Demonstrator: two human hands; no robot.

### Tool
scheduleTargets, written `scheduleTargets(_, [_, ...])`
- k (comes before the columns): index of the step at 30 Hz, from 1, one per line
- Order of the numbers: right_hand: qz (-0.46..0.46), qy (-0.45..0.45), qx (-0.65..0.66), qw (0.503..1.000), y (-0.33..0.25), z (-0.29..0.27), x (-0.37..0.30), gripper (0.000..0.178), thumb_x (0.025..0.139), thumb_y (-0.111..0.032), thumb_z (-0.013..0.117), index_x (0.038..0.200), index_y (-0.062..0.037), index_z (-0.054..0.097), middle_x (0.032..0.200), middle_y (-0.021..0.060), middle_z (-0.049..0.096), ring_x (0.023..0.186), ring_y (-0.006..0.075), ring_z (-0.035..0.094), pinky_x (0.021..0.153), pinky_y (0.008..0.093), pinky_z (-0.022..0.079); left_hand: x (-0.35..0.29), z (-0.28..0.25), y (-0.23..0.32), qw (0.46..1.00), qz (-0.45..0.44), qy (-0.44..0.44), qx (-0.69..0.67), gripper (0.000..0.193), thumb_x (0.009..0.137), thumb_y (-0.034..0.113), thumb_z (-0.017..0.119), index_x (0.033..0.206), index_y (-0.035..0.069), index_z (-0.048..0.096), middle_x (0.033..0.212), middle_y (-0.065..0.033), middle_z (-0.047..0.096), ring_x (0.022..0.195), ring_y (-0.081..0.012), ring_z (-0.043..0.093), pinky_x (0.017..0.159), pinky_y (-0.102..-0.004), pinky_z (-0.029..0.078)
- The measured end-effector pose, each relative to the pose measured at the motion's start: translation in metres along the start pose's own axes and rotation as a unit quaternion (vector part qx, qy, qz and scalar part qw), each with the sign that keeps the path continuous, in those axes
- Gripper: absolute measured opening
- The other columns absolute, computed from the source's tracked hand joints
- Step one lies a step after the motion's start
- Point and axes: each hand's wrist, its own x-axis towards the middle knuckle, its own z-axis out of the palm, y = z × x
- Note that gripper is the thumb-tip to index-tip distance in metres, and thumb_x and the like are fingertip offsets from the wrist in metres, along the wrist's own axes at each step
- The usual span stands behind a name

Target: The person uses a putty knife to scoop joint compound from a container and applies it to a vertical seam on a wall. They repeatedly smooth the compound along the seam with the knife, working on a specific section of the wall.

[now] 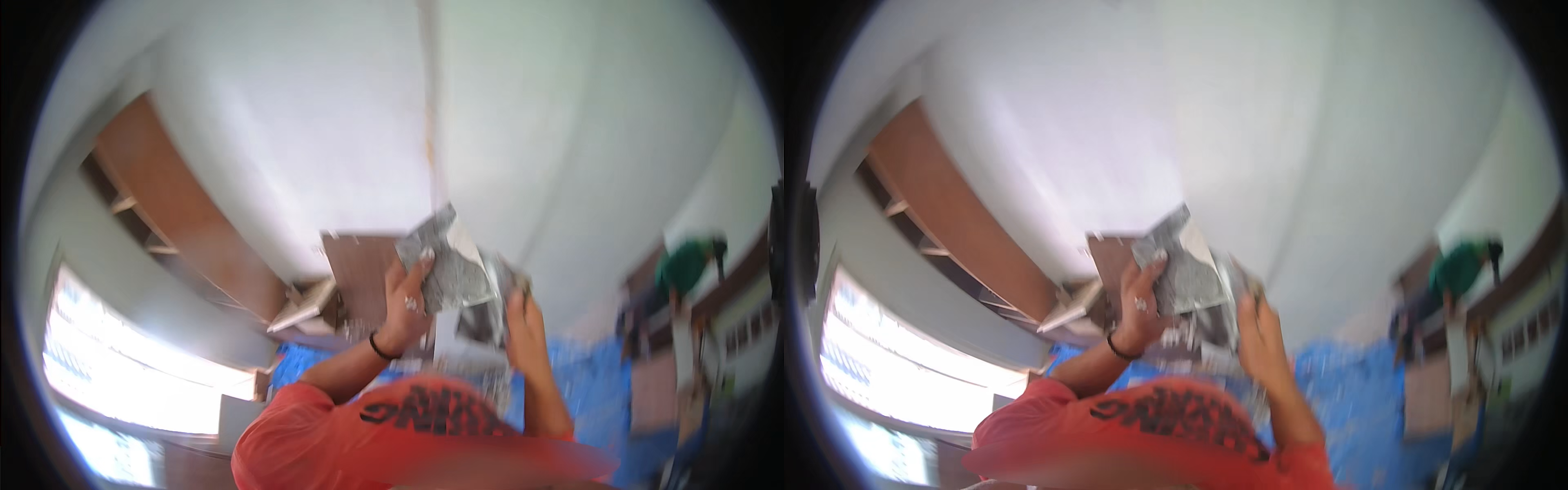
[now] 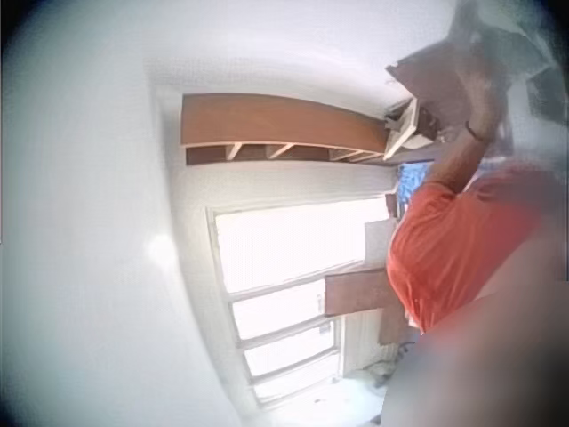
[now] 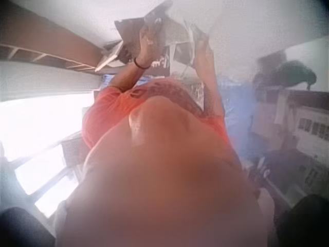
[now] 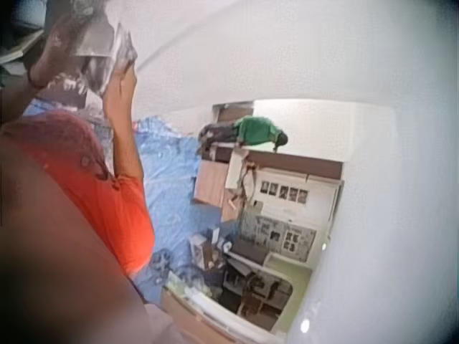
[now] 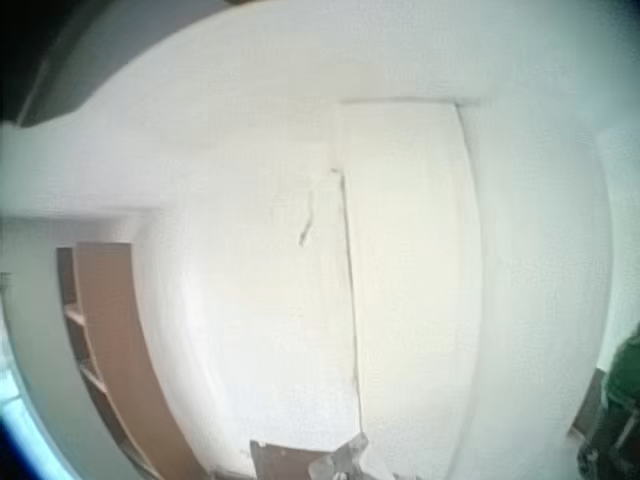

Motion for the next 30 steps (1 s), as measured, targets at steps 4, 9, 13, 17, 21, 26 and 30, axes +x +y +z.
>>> scheduleTargets(4, [-0.171, 0.087, 0.077, 0.978, -0.022, -0.032, 0.055, 0.062, 0.111, -0.046, 0.04, 0.148, 0.0042, 0.043, 0.141, 0.0151, 0.056, 0.126, 0.023, 0.054, 0.109, 0.0354, 0.041, 0.1, 0.035, 0.117, 0.88, 0.323, -0.066, -0.341, 0.04, 0.102, 0.01, 0.058, 0.14, 0.002, 0.049, 0.132, -0.0067, 0.059, 0.119, -0.0177, 0.059, 0.103, -0.0375, 0.049])
scheduleTargets(9, [-0.234, 0.058, 0.173, 0.955, 0.009, -0.03, 0.104, 0.065, 0.109, -0.05, 0.044, 0.147, 0.003, 0.043, 0.14, 0.015, 0.056, 0.125, 0.0238, 0.056, 0.108, 0.0363, 0.042, 0.063, 0.006, 0.32, 0.592, 0.784, 0.112, -0.15, 0.037, 0.102, 0.002, 0.056, 0.138, -0.001, 0.052, 0.128, -0.0039, 0.061, 0.111, -0.0119, 0.058, 0.097, -0.0306, 0.048])
scheduleTargets(13, [-0.245, 0.03, 0.199, 0.948, 0.004, -0.002, 0.086, 0.066, 0.108, -0.051, 0.045, 0.146, 0.0017, 0.044, 0.139, 0.0154, 0.057, 0.124, 0.0247, 0.057, 0.106, 0.0374, 0.045, 0.016, -0.029, 0.444, 0.455, 0.852, 0.238, -0.103, 0.034, 0.104, 0.006, 0.052, 0.135, -0.006, 0.049, 0.12, -0.0095, 0.058, 0.106, -0.0194, 0.055, 0.097, -0.0341, 0.043])
scheduleTargets(17, [-0.227, 0.018, 0.217, 0.949, 0.007, 0.002, 0.085, 0.067, 0.107, -0.052, 0.047, 0.147, 0.0013, 0.043, 0.14, 0.0158, 0.056, 0.124, 0.026, 0.058, 0.104, 0.0389, 0.048, -0.021, -0.011, 0.489, 0.39, 0.832, 0.392, -0.04, 0.045, 0.106, 0.009, 0.044, 0.146, -0.012, 0.039, 0.139, -0.0286, 0.048, 0.125, -0.0449, 0.047, 0.109, -0.0517, 0.035])
scheduleTargets(21, [-0.242, 0.02, 0.225, 0.944, 0.008, -0.006, 0.091, 0.069, 0.106, -0.053, 0.048, 0.147, 0.0013, 0.042, 0.141, 0.016, 0.055, 0.124, 0.027, 0.058, 0.104, 0.0392, 0.048, -0.021, 0.015, 0.527, 0.301, 0.835, 0.451, -0.097, 0.048, 0.102, 0.006, 0.044, 0.147, -0.012, 0.037, 0.139, -0.0305, 0.047, 0.126, -0.0447, 0.046, 0.108, -0.0509, 0.037])
scheduleTargets(26, [-0.241, 0.005, 0.257, 0.936, 0.007, 0.01, 0.101, 0.07, 0.105, -0.054, 0.049, 0.147, 0.0017, 0.042, 0.141, 0.0157, 0.055, 0.124, 0.027, 0.058, 0.104, 0.0395, 0.048, -0.024, 0.088, 0.493, 0.332, 0.835, 0.435, -0.055, 0.059, 0.1, 0.003, 0.047, 0.154, -0.011, 0.027, 0.146, -0.0309, 0.042, 0.133, -0.0435, 0.042, 0.111, -0.053, 0.034])
scheduleTargets(30, [-0.224, -0.003, 0.257, 0.94, 0.009, 0.003, 0.098, 0.069, 0.106, -0.053, 0.048, 0.147, 0.0019, 0.042, 0.14, 0.0153, 0.056, 0.124, 0.0265, 0.058, 0.105, 0.0395, 0.048, -0.01, 0.055, 0.466, 0.285, 0.877, 0.385, -0.032, 0.055, 0.101, -0.001, 0.044, 0.153, -0.012, 0.028, 0.146, -0.0289, 0.043, 0.132, -0.0423, 0.044, 0.111, -0.0507, 0.035])
